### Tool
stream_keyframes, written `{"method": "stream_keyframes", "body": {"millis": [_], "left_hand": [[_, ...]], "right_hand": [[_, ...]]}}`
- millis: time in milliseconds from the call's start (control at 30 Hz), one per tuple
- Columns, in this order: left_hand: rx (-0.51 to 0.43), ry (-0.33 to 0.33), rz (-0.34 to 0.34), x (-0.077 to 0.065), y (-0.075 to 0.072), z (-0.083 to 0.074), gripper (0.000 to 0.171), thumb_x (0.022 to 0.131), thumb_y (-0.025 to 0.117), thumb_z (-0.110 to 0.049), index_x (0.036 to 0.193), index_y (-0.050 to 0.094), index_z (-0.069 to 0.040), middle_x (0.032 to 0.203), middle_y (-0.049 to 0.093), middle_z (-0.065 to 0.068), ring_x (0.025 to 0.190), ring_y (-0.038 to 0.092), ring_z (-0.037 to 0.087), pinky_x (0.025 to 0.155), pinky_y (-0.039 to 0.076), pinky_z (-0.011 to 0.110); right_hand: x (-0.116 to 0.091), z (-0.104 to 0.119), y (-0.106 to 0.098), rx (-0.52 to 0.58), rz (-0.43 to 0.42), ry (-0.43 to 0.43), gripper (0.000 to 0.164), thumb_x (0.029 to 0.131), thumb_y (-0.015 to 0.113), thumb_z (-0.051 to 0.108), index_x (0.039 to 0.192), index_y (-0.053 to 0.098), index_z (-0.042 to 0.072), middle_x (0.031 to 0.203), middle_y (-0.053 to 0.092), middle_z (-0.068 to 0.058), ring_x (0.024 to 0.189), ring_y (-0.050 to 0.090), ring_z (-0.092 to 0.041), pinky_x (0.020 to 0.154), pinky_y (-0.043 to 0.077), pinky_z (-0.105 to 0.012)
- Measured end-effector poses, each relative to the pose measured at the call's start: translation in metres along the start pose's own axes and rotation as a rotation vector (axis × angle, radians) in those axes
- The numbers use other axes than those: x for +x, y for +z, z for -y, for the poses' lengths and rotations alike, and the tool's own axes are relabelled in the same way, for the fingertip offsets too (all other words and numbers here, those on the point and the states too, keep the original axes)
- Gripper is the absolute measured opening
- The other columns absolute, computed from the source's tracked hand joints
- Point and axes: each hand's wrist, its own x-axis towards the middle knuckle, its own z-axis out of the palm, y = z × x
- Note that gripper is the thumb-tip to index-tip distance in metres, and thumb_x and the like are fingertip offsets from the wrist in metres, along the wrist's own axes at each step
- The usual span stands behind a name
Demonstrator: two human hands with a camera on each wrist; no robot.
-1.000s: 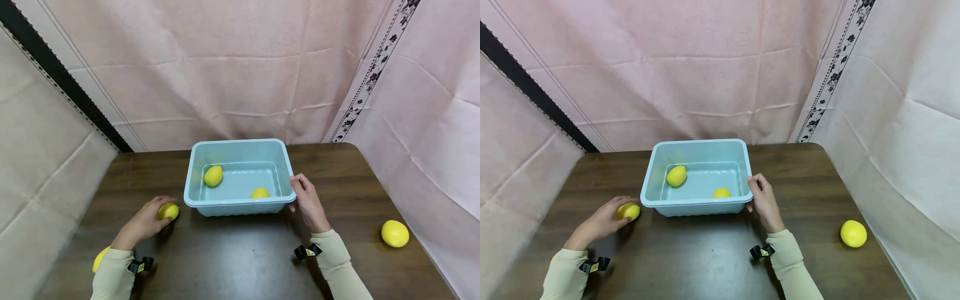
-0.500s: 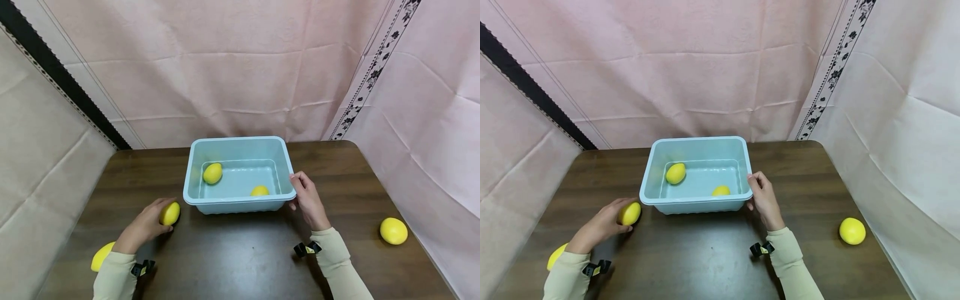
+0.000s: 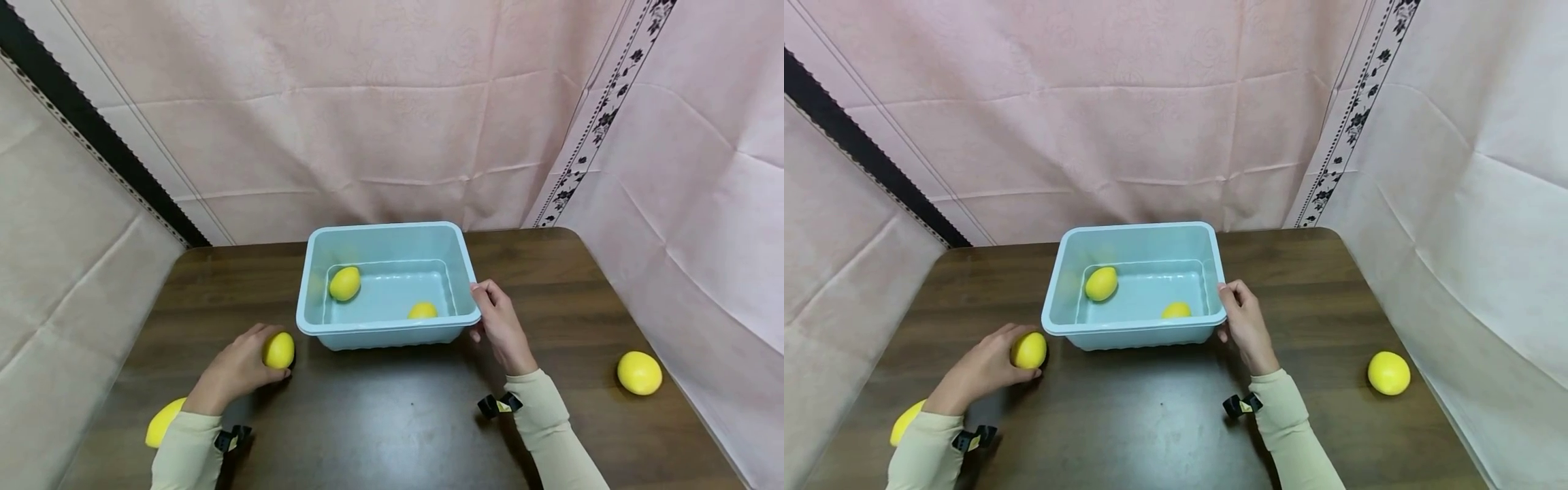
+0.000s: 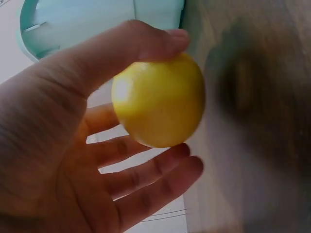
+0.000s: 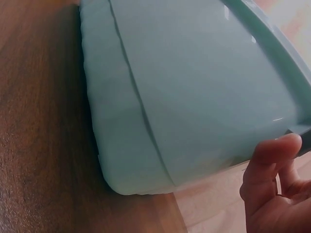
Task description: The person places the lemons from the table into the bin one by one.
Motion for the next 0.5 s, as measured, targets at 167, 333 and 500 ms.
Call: {"method": "stream_keyframes", "body": {"millis": [167, 333, 500], "left_hand": [[0.017, -0.018, -0.074, -0.002, -0.006, -0.006, 0.076, 0.075, 0.093, -0.035, 0.138, 0.062, -0.005, 0.124, 0.06, 0.021, 0.086, 0.064, 0.029, 0.071, 0.059, 0.052], [-0.059, -0.022, -0.132, -0.006, -0.018, -0.017, 0.076, 0.078, 0.092, -0.03, 0.14, 0.06, -0.001, 0.129, 0.051, 0.024, 0.092, 0.064, 0.035, 0.077, 0.061, 0.056], [-0.068, 0.019, -0.196, -0.011, -0.03, -0.03, 0.076, 0.079, 0.093, -0.026, 0.142, 0.059, 0.0, 0.134, 0.049, 0.023, 0.099, 0.063, 0.039, 0.081, 0.061, 0.059]], "right_hand": [[0.0, 0.001, 0.001, -0.006, -0.002, 0.0, 0.034, 0.112, 0.051, 0.036, 0.117, 0.05, 0.003, 0.08, 0.054, -0.004, 0.051, 0.049, -0.015, 0.048, 0.047, -0.026], [0.0, 0.0, -0.001, -0.007, 0.0, -0.008, 0.035, 0.113, 0.05, 0.036, 0.12, 0.051, 0.002, 0.081, 0.054, -0.003, 0.052, 0.049, -0.014, 0.049, 0.046, -0.025], [0.001, -0.002, -0.001, -0.003, 0.002, -0.01, 0.033, 0.113, 0.049, 0.036, 0.12, 0.052, 0.004, 0.082, 0.054, -0.003, 0.051, 0.049, -0.014, 0.048, 0.046, -0.025]]}}
